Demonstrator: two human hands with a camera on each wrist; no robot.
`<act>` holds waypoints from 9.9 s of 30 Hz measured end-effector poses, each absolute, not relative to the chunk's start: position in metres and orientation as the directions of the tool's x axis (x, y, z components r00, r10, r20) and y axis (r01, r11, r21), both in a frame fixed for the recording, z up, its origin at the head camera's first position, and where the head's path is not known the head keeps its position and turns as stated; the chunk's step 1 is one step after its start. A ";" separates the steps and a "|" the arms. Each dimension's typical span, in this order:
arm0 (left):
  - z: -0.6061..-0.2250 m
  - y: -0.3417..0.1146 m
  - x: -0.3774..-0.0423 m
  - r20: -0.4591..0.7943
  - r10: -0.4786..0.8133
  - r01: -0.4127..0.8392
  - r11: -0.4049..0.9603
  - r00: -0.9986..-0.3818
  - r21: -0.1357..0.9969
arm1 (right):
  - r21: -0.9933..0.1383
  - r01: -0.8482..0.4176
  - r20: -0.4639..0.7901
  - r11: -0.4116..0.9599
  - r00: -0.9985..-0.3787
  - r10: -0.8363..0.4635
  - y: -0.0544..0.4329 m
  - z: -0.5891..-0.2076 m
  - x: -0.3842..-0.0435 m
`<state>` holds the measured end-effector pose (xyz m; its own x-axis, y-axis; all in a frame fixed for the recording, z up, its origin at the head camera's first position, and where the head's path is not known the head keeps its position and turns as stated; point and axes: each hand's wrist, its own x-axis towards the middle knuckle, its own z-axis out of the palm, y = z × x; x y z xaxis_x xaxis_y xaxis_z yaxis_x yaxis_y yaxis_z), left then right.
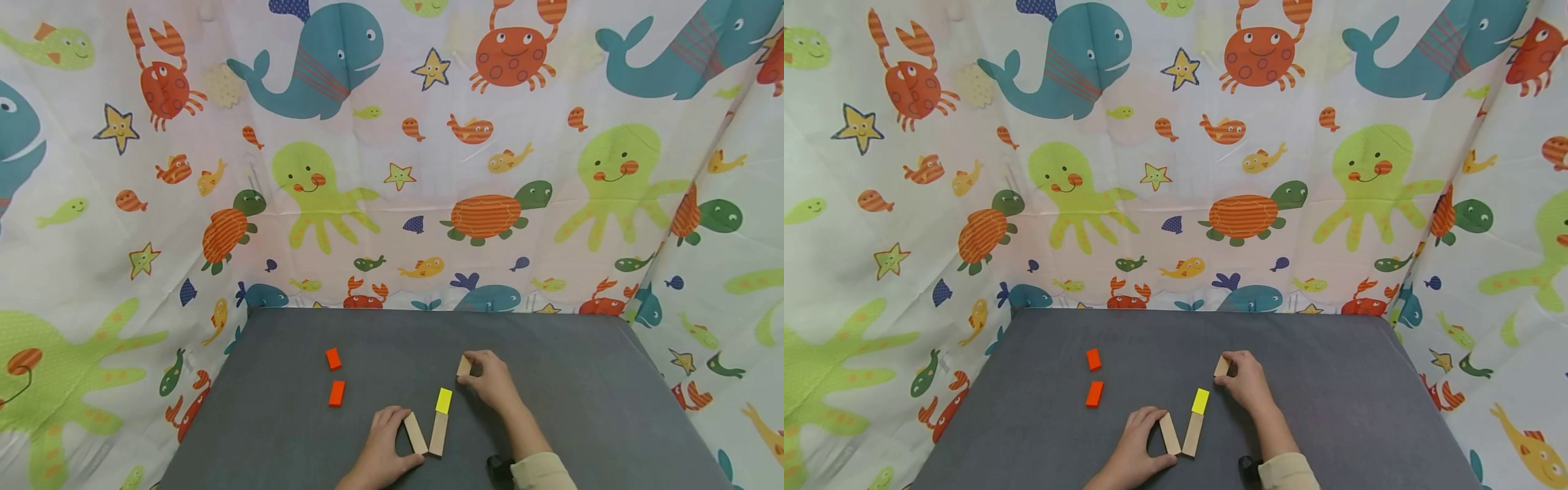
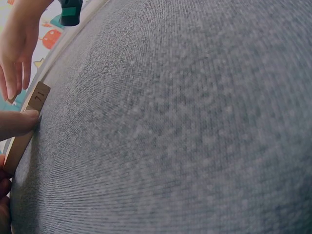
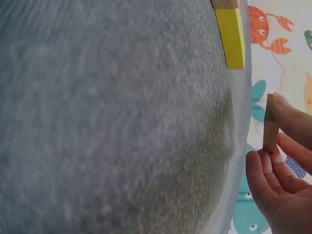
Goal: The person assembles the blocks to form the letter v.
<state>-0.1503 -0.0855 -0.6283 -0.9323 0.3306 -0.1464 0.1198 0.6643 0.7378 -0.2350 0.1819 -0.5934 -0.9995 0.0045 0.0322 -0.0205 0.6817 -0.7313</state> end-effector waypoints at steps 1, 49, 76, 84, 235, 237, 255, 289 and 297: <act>-0.628 -0.085 -0.150 -0.149 0.329 0.117 0.666 -0.932 0.737 | -0.733 -0.023 0.035 0.680 -0.999 0.004 0.181 -0.594 -0.235; -0.628 -0.084 -0.149 -0.150 0.312 0.101 0.662 -0.938 0.743 | -0.692 -0.063 0.009 0.719 -0.997 -0.078 0.152 -0.606 -0.235; -0.627 -0.085 -0.146 -0.121 0.314 0.127 0.665 -0.942 0.736 | -0.685 -0.082 0.004 0.724 -0.994 -0.109 0.153 -0.605 -0.233; -0.629 -0.085 -0.149 -0.128 0.323 0.131 0.669 -0.938 0.732 | -0.691 -0.089 0.019 0.717 -0.994 -0.105 0.155 -0.603 -0.228; -0.619 -0.194 -0.199 0.005 0.032 0.028 0.787 -0.999 0.617 | -0.691 -0.046 -0.084 0.721 -0.986 -0.144 0.153 -0.607 -0.208; -0.620 -0.194 -0.198 0.028 0.037 0.046 0.793 -0.999 0.608 | -0.691 -0.040 -0.091 0.722 -0.986 -0.141 0.153 -0.608 -0.208; -0.611 -0.195 -0.198 -0.082 0.006 -0.052 0.723 -0.997 0.689 | -0.693 -0.052 -0.085 0.719 -0.984 -0.154 0.154 -0.610 -0.210; -0.595 -0.158 -0.195 -0.009 0.053 0.023 0.571 -0.999 0.820 | -0.701 -0.048 -0.085 0.712 -0.985 -0.151 0.154 -0.608 -0.209; -0.590 -0.151 -0.196 0.019 0.080 0.062 0.585 -0.997 0.808 | -0.706 -0.048 -0.083 0.706 -0.985 -0.151 0.155 -0.609 -0.209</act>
<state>-0.1960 -0.1511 -0.5903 -0.9966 0.0804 0.0188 0.0625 0.5853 0.8084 -0.2088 0.1551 -0.6086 -0.9850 -0.1509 -0.0835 -0.0483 0.7062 -0.7063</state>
